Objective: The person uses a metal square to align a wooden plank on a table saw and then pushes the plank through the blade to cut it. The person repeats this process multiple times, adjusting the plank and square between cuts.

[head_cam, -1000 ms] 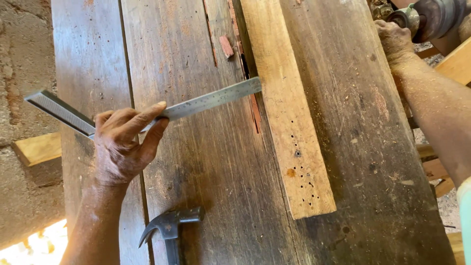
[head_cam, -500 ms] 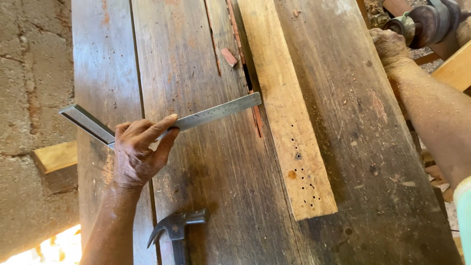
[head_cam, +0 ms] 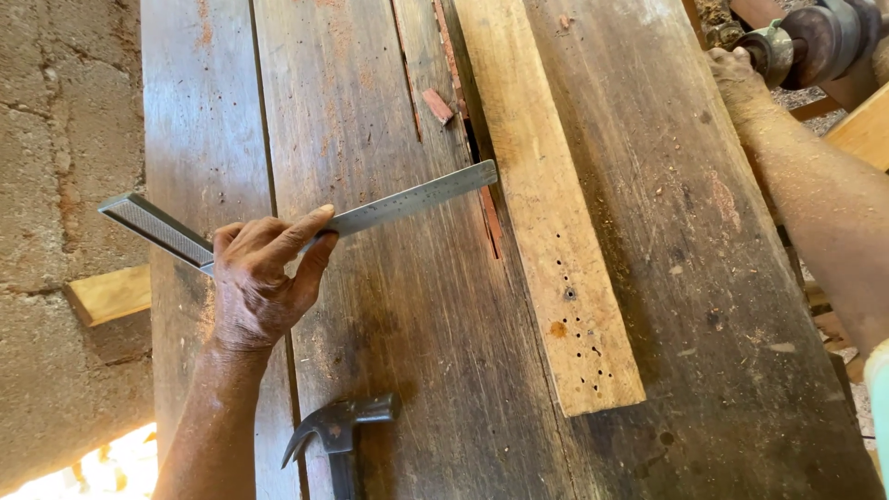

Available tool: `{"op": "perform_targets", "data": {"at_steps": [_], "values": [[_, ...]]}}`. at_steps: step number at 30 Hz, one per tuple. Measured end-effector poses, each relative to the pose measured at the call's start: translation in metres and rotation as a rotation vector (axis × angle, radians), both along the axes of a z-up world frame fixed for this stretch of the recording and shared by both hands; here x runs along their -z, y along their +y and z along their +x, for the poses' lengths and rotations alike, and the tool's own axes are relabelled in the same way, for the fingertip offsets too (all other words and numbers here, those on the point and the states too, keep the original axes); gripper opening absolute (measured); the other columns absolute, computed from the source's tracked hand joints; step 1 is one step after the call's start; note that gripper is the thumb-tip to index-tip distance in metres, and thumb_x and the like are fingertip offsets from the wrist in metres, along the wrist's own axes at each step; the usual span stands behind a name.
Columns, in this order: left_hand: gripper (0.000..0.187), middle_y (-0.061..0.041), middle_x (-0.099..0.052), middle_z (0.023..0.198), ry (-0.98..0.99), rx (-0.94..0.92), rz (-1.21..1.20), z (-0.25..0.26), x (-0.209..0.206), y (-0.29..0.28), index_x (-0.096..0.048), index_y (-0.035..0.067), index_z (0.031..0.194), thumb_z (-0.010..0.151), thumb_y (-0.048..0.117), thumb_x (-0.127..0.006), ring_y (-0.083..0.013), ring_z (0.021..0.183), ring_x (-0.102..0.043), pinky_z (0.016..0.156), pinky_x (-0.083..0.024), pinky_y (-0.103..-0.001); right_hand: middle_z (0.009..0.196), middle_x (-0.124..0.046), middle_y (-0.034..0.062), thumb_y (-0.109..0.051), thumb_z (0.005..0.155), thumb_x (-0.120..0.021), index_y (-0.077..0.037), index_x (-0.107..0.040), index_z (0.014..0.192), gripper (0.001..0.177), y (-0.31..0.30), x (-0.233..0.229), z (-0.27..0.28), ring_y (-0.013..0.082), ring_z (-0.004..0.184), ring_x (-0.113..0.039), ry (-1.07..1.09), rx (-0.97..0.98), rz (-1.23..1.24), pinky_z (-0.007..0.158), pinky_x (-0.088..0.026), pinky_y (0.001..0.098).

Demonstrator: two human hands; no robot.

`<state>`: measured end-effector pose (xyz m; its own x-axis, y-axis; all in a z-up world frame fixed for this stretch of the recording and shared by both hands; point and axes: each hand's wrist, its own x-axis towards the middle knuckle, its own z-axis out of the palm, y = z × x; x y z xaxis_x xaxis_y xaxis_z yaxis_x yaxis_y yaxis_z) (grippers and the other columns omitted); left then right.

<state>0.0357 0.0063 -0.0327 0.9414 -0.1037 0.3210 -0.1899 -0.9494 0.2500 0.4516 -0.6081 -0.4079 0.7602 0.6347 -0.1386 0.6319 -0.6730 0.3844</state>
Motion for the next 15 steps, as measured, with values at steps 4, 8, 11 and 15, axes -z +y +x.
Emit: {"op": "perform_targets", "data": {"at_steps": [4,8,11,15], "values": [[0.031,0.0,-0.063,0.08,-0.015,0.011,0.002,0.001,0.001,0.002,-0.076,0.021,0.124,0.094,0.022,-0.084,-0.0179,0.077,-0.061,0.084,-0.04,-0.037,0.146,-0.057,0.0001,-0.045,0.073,-0.085,-0.021,-0.054,0.158,0.094,0.027,-0.058,-0.038,0.0179,0.135,-0.051,-0.041,-0.016,-0.1,0.107,-0.038,0.0379],[0.031,0.001,-0.063,0.079,0.015,0.001,-0.021,0.001,0.003,0.001,-0.076,0.021,0.124,0.093,0.022,-0.083,-0.0168,0.075,-0.061,0.085,-0.04,-0.037,0.147,-0.056,0.0003,-0.045,0.073,-0.084,-0.021,-0.054,0.158,0.093,0.03,-0.073,-0.051,0.018,0.135,-0.05,-0.015,-0.015,-0.072,0.108,-0.037,0.038],[0.032,0.001,-0.062,0.078,0.017,0.002,-0.012,0.001,0.001,-0.001,-0.076,0.021,0.124,0.093,0.023,-0.084,-0.0161,0.074,-0.06,0.083,-0.04,-0.037,0.147,-0.056,0.0005,-0.044,0.074,-0.083,-0.021,-0.053,0.157,0.092,0.027,-0.076,-0.058,0.0181,0.135,-0.05,0.005,-0.013,-0.051,0.108,-0.037,0.0381],[0.032,0.001,-0.062,0.078,0.025,0.012,-0.004,0.0,0.0,-0.002,-0.077,0.022,0.123,0.092,0.022,-0.084,-0.0164,0.074,-0.06,0.083,-0.04,-0.037,0.147,-0.055,0.0007,-0.044,0.074,-0.082,-0.021,-0.053,0.157,0.091,0.031,-0.09,-0.065,0.0183,0.135,-0.049,0.019,-0.004,-0.016,0.109,-0.036,0.0382]]}}
